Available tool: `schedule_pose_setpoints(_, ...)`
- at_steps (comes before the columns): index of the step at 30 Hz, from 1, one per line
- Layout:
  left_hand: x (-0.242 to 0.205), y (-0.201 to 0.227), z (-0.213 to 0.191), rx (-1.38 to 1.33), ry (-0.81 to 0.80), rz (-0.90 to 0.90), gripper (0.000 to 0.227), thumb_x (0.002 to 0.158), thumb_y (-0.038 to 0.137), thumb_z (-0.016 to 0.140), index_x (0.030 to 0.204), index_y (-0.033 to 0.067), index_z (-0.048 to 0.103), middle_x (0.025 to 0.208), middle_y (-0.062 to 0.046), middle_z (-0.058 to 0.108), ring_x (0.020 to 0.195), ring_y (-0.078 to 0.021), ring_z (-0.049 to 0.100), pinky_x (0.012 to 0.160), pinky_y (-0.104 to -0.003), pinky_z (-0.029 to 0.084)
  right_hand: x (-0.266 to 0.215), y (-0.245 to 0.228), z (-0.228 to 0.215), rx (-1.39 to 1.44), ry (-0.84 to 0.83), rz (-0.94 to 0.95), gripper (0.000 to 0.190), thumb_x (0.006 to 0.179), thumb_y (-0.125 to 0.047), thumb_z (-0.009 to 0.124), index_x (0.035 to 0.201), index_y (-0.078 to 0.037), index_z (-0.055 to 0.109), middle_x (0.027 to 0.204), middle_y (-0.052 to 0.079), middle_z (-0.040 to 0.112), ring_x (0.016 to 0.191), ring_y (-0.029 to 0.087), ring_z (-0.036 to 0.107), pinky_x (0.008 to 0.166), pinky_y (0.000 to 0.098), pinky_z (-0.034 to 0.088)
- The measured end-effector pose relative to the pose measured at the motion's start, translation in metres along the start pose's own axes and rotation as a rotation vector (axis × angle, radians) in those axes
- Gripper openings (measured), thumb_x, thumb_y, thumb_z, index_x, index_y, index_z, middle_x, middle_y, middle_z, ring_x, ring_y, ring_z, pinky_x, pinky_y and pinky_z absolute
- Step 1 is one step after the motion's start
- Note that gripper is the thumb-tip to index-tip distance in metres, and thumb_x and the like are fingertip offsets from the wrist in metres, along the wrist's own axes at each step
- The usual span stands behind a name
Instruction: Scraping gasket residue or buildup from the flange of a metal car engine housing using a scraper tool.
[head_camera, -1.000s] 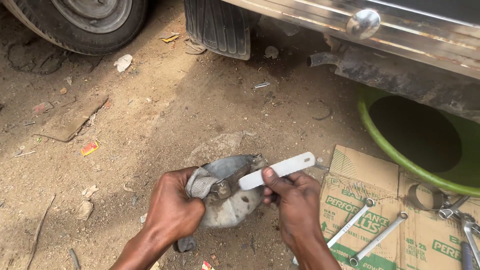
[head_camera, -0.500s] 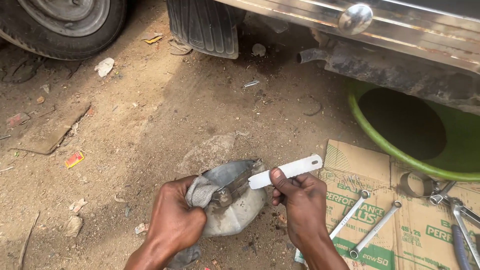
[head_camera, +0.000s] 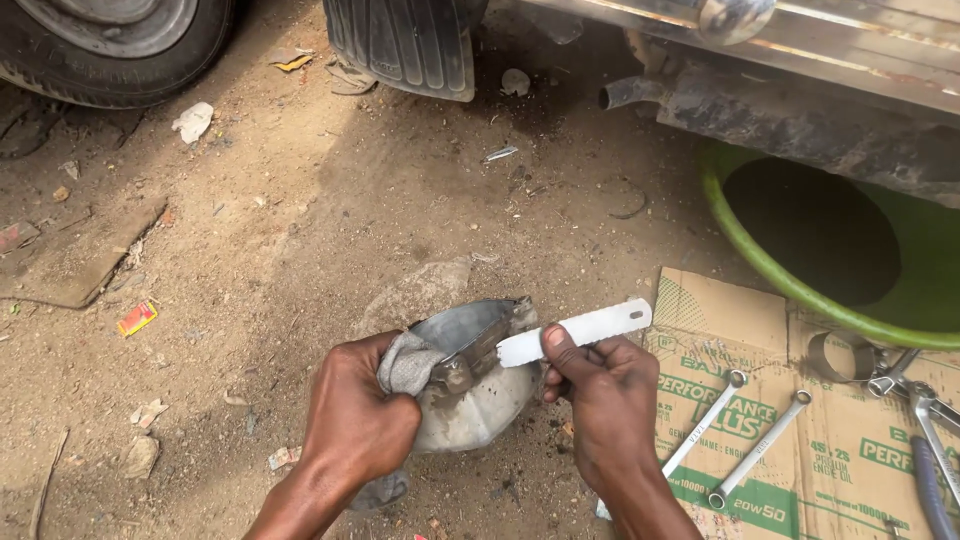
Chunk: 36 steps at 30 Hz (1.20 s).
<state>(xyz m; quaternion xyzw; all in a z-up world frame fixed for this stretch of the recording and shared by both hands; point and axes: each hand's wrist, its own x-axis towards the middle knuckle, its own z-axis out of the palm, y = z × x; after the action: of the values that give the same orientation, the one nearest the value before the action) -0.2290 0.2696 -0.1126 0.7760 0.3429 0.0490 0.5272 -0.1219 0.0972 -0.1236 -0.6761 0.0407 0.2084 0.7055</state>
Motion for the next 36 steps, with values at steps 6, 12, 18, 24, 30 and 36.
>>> schedule_pose_setpoints(6,0.008,-0.010,0.001,-0.023,0.011,0.091,0.047,0.061,-0.015,0.059,0.094,0.0076,0.083,0.078,-0.010,0.085,0.064,-0.0196,0.079,0.073,-0.040,0.065,0.006,0.001,0.001,-0.048,-0.002,-0.025,0.016,0.086,-0.009,0.074,0.085,0.007,0.072,0.063,0.015,0.068,0.050,0.020,0.059,0.048,0.0338,0.051)
schedule_pose_setpoints(12,0.006,-0.003,0.003,-0.005,0.016,0.090,0.035,0.066,-0.011,0.062,0.089,0.0061,0.082,0.075,-0.010,0.083,0.060,-0.0204,0.076,0.066,-0.041,0.063,0.004,0.007,-0.003,-0.023,0.019,-0.010,0.016,0.085,-0.009,0.076,0.085,0.007,0.071,0.065,0.014,0.069,0.052,0.018,0.059,0.047,0.0334,0.052)
schedule_pose_setpoints(18,0.009,-0.007,0.004,0.000,0.015,0.024,0.035,0.067,-0.009,0.063,0.092,0.0059,0.082,0.073,-0.012,0.083,0.059,-0.0210,0.077,0.066,-0.042,0.064,0.002,-0.004,0.003,-0.014,0.036,-0.001,0.015,0.083,-0.009,0.076,0.084,0.005,0.072,0.063,0.013,0.069,0.050,0.018,0.059,0.046,0.0332,0.052)
schedule_pose_setpoints(24,0.004,-0.006,0.003,0.046,0.052,-0.029,0.042,0.065,-0.010,0.064,0.097,0.0079,0.082,0.075,-0.011,0.084,0.064,-0.0198,0.078,0.074,-0.043,0.063,-0.010,0.002,0.005,-0.070,0.057,-0.082,0.020,0.084,-0.013,0.076,0.085,0.007,0.074,0.061,0.014,0.070,0.047,0.019,0.061,0.043,0.0321,0.054)
schedule_pose_setpoints(30,0.002,-0.007,0.003,0.029,0.024,-0.074,0.041,0.066,-0.009,0.064,0.097,0.0091,0.084,0.075,-0.009,0.084,0.066,-0.0204,0.079,0.075,-0.043,0.062,-0.009,0.004,-0.002,-0.247,0.050,-0.219,0.028,0.086,-0.021,0.072,0.082,0.006,0.077,0.058,0.015,0.073,0.044,0.018,0.068,0.040,0.0324,0.059)
schedule_pose_setpoints(36,0.001,-0.006,0.002,0.025,0.027,-0.071,0.039,0.068,-0.009,0.064,0.097,0.0077,0.083,0.075,-0.011,0.084,0.066,-0.0212,0.078,0.072,-0.042,0.062,-0.006,0.011,-0.007,-0.274,-0.069,-0.155,0.037,0.093,-0.029,0.065,0.081,0.002,0.080,0.059,0.012,0.075,0.045,0.015,0.065,0.041,0.0293,0.055)
